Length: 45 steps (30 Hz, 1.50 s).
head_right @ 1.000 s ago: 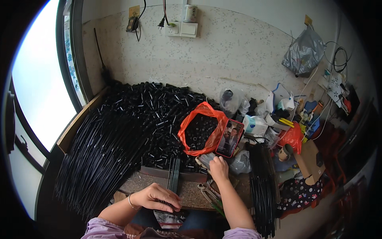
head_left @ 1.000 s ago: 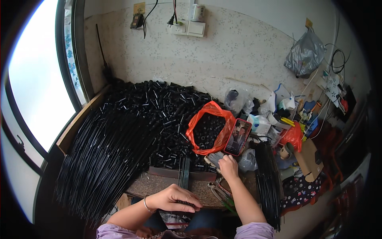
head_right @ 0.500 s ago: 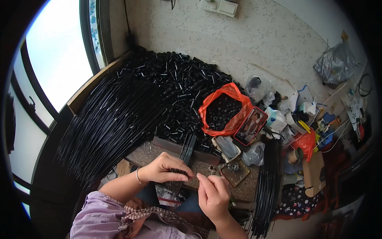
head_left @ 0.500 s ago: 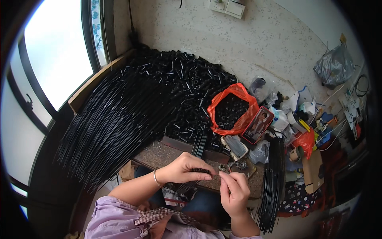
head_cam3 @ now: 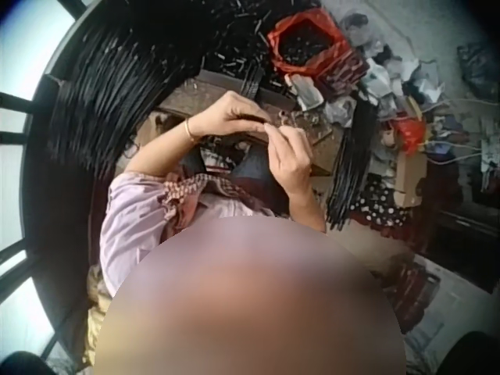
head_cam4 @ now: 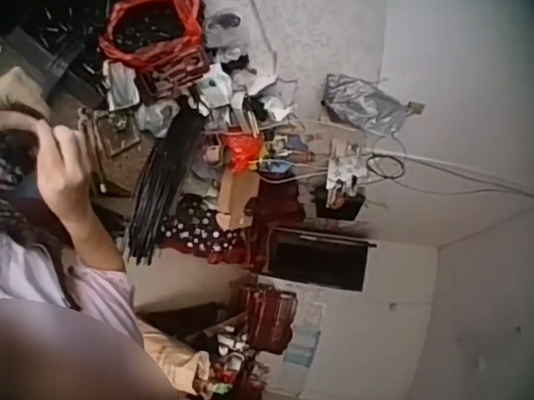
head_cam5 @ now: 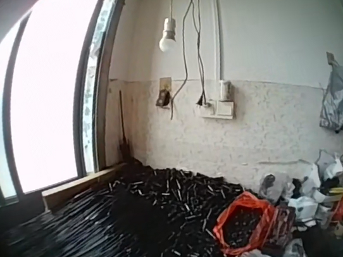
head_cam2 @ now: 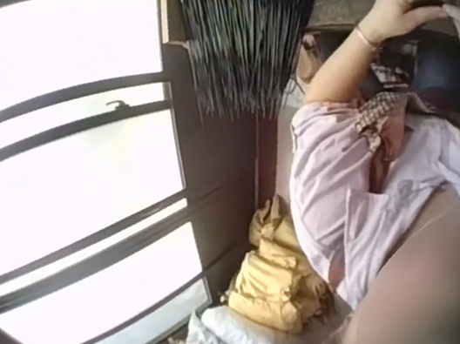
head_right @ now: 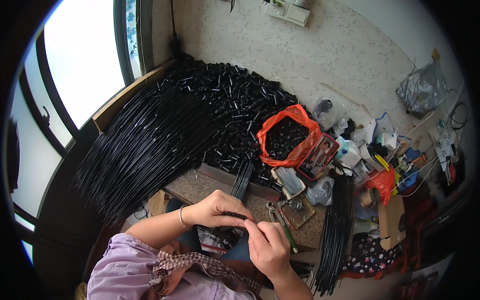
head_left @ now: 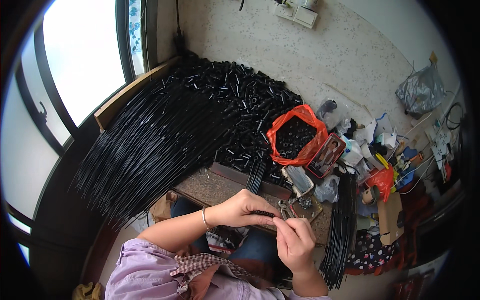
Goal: Assemble umbrella ribs into a central hub using pliers to secure the joints.
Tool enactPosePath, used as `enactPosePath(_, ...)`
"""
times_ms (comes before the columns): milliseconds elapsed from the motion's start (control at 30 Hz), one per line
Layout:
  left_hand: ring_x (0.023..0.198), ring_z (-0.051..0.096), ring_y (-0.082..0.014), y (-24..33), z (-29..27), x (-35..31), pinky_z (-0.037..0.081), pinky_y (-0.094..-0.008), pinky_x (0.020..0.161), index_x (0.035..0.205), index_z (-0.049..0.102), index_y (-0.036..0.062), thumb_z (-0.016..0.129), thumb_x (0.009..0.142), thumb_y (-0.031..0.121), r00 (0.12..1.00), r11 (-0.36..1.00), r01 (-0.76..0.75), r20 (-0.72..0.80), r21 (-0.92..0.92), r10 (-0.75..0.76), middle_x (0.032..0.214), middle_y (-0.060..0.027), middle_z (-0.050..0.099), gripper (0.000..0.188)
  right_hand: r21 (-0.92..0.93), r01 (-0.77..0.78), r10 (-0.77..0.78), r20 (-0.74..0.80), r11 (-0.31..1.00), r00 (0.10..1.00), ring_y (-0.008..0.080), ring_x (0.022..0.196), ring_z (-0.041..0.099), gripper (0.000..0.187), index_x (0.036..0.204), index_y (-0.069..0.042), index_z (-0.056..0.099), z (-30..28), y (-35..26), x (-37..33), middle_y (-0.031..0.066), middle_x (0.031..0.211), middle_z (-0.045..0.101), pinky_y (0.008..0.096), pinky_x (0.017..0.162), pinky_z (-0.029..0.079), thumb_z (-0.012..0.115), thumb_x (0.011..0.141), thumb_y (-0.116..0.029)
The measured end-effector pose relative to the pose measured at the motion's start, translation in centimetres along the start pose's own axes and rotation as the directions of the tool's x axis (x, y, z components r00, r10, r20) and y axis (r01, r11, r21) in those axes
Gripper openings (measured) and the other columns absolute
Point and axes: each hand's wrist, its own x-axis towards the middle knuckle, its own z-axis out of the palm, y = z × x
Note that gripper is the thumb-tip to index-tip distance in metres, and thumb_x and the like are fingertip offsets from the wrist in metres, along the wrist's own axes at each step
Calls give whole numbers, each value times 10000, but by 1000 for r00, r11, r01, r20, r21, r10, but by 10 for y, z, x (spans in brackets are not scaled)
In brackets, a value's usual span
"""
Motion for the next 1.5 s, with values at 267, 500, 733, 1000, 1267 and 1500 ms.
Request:
enactPosePath(267, 730, 637, -222, 3, 1, -2, 492, -287, 653, 905, 654, 12, 646, 791, 112, 1000, 1000, 10, -3, 9, -10, 808, -110, 655, 152, -130, -62, 56, -43, 990, 997, 251, 643, 531, 256, 903, -9, 634, -6, 3, -4, 98, 743, 526, 324, 574, 442, 618, 663, 80)
enactPosePath(500, 720, 633, -224, 2, 3, -2, 489, -288, 640, 902, 655, 17, 650, 789, 117, 999, 1000, -26, -22, 16, 26, 799, -107, 653, 152, -114, -60, 52, -72, 992, 996, 253, 636, 524, 253, 897, -8, 633, -1, 0, -9, 99, 746, 522, 334, 570, 437, 624, 659, 78)
enactPosePath(733, 678, 617, -244, -3, 5, -5, 478, -301, 607, 915, 646, 10, 655, 784, 122, 992, 992, -116, -33, 55, 118, 773, -114, 642, 172, -132, -13, 14, 8, 991, 1000, 233, 651, 510, 359, 945, -58, 653, -5, 6, -4, 51, 796, 525, 329, 580, 438, 641, 604, 53)
enactPosePath(1000, 688, 614, -276, -4, 6, -5, 482, -322, 616, 923, 633, -2, 663, 777, 157, 995, 995, -90, 54, 49, 87, 785, -126, 638, 218, -54, 216, -214, 41, 975, 976, 224, 712, 520, 371, 956, -53, 646, -13, 23, 8, 42, 829, 533, 327, 611, 452, 645, 606, 68)
enactPosePath(1267, 741, 613, -290, -7, 5, -5, 490, -346, 713, 949, 645, 7, 662, 780, 217, 991, 1000, 3, 134, -19, -1, 798, -151, 630, 270, 175, 64, -60, -27, 983, 998, 249, 720, 549, 338, 1030, -11, 582, -4, 14, 17, 107, 828, 563, 311, 614, 459, 657, 702, 17)
enactPosePath(1500, 753, 610, -289, -6, -5, -3, 486, -350, 722, 871, 648, -9, 654, 794, 200, 968, 991, 131, 213, 2, -129, 796, -160, 626, 223, 172, 259, -273, 66, 951, 960, 256, 744, 544, 459, 1118, -19, 555, 2, 33, 25, 90, 861, 566, 347, 656, 466, 677, 676, -42)
